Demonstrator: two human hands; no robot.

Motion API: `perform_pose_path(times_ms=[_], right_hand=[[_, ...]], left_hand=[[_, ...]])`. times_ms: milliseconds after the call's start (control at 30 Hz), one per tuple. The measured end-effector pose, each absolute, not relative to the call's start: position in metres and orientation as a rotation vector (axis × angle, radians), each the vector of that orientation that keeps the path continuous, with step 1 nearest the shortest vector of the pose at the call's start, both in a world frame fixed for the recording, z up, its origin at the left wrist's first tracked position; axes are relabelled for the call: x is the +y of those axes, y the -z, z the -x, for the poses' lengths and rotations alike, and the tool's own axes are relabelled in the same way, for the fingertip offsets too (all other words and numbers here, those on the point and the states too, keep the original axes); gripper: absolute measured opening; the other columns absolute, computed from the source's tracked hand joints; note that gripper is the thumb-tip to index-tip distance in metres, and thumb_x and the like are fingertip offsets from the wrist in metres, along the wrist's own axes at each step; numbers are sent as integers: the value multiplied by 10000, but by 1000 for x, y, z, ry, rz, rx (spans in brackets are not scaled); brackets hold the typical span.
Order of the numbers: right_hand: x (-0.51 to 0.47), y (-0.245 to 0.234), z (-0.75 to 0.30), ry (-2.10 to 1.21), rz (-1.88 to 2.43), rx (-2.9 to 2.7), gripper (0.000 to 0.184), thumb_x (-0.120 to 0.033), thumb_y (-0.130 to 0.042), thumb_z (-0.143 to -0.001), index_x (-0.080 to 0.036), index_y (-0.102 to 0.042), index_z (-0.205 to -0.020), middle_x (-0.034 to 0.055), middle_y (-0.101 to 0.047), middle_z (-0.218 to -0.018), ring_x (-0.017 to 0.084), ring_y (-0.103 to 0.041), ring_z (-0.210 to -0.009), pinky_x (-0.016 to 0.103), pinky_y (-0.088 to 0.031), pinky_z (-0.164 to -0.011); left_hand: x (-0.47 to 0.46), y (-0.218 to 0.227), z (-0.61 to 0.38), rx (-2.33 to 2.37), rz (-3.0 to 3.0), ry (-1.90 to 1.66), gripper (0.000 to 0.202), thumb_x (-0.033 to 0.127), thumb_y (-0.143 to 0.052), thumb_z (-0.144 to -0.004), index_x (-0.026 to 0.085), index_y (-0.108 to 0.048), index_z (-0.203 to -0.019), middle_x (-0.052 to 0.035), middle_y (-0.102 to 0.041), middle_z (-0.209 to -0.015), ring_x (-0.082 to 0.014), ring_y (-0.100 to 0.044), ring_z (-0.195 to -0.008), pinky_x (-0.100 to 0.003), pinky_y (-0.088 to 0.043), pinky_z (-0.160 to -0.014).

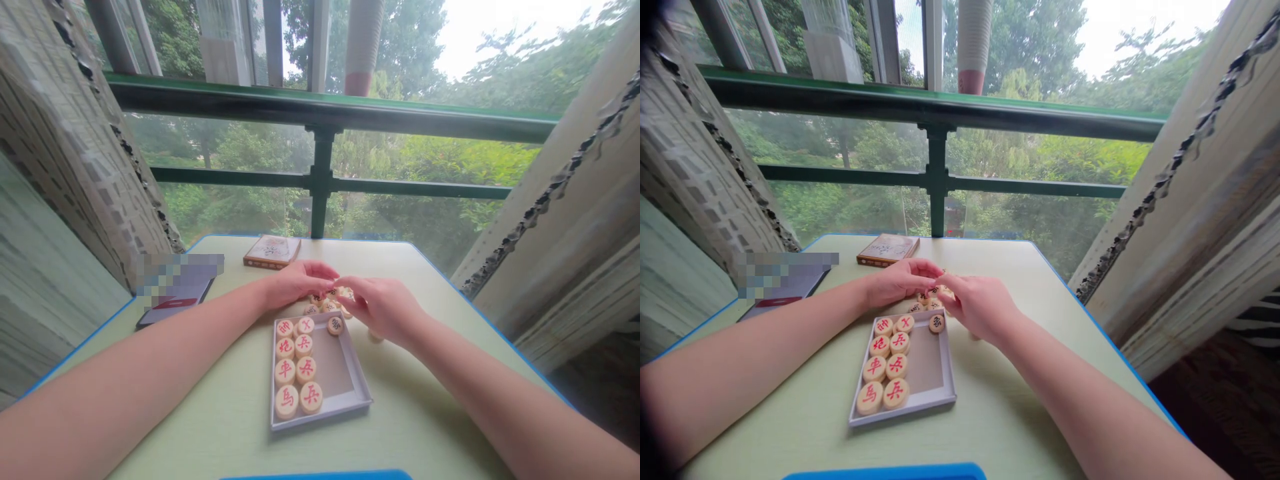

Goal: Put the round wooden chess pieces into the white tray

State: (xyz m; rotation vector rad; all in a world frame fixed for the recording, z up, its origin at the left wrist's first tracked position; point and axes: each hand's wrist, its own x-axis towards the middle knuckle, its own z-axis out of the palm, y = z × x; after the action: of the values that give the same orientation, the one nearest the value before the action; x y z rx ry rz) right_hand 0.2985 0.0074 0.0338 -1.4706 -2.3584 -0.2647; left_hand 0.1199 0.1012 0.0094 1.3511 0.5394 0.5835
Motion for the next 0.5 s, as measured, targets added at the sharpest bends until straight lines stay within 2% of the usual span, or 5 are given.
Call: perform_pose_path(times_ms=[100, 233, 367, 500], right_hand=[[8, -34, -298, 262, 1482, -2372, 259, -329, -506, -861, -242, -613, -1081, 7, -665, -709, 112, -550, -557, 218, -345, -550], [7, -34, -298, 231, 1406, -2415, 264, -297, -482, -880, -266, -609, -1109, 22, -694, -824, 124, -600, -661, 219, -362, -585], [7, -33, -300, 226, 1349, -2407, 237, -290, -460, -895, -269, -645, -1040, 25, -699, -860, 123, -611, -706, 217, -369, -606], [6, -34, -300, 228, 1347, -2396, 213, -286, -461, -891, -238, -658, -956, 29, -693, -835, 118, -600, -684, 217, -356, -593]], left_hand=[[103, -9, -119, 527, -1341, -556, 334, 217, -776, -605, 120, -648, -897, -47, -645, -799, -107, -588, -689, -233, -438, -653], [104, -8, -117, 513, -1362, -522, 340, 208, -767, -606, 126, -651, -915, -60, -655, -838, -124, -600, -723, -241, -447, -667], [105, -8, -118, 509, -1345, -514, 339, 165, -754, -597, 125, -655, -919, -62, -662, -834, -125, -604, -730, -240, -453, -675], [104, -8, -119, 520, -1275, -561, 253, 100, -688, -605, 120, -662, -856, -56, -667, -797, -109, -596, -684, -247, -460, -676]])
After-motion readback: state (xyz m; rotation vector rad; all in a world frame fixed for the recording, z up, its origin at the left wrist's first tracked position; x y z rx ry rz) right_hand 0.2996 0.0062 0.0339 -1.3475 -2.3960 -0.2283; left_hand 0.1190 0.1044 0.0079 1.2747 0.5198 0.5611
